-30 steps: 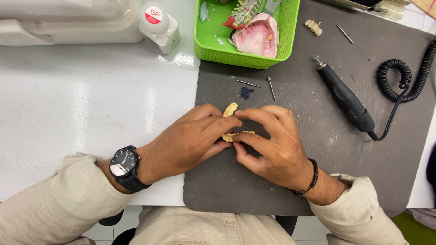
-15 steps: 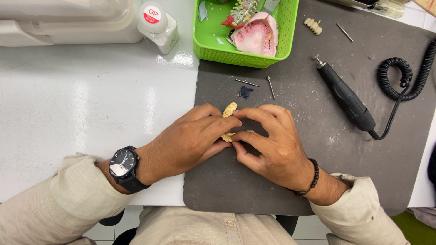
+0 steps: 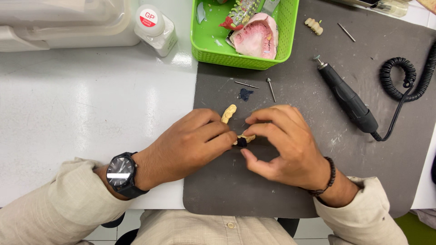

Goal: The person holds a dental model with a wax occlusion rim and repeatedly rubs blue articulating paper against the rim to mark contact points, pressing the rim against the paper and repositioning it. They briefly use a small metal instrument on the rim, then continue rubbing and checking the marked surfaces by hand.

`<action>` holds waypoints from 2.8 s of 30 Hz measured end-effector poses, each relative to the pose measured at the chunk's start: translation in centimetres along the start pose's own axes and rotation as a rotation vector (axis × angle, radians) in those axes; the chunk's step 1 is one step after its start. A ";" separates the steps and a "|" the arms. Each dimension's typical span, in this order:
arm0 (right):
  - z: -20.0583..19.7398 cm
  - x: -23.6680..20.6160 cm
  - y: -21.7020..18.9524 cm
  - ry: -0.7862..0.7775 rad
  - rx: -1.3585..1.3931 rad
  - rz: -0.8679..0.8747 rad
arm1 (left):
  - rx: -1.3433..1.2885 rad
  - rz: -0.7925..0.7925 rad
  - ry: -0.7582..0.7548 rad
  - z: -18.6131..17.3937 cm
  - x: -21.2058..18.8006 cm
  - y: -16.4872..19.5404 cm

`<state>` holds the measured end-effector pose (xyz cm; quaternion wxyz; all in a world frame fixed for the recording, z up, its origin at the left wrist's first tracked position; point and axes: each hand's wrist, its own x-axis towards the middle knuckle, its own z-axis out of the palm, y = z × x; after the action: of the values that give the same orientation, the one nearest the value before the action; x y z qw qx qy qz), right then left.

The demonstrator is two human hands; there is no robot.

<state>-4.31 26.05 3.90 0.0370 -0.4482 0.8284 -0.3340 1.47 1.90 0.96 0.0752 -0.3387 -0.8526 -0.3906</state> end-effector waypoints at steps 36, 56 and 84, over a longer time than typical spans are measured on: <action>1.0 0.0 2.5 -0.075 0.056 0.004 | 0.049 -0.013 0.020 -0.1 0.1 -0.5; 0.9 -0.1 2.4 -0.085 0.063 0.006 | 0.175 0.043 0.010 -0.3 0.0 -0.2; 0.8 0.0 2.5 -0.064 0.057 0.019 | 0.034 -0.102 0.049 0.2 0.1 -0.3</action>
<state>-5.84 26.58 1.79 0.0795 -0.4496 0.8210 -0.3426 1.22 1.91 0.70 0.0816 -0.2841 -0.8732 -0.3875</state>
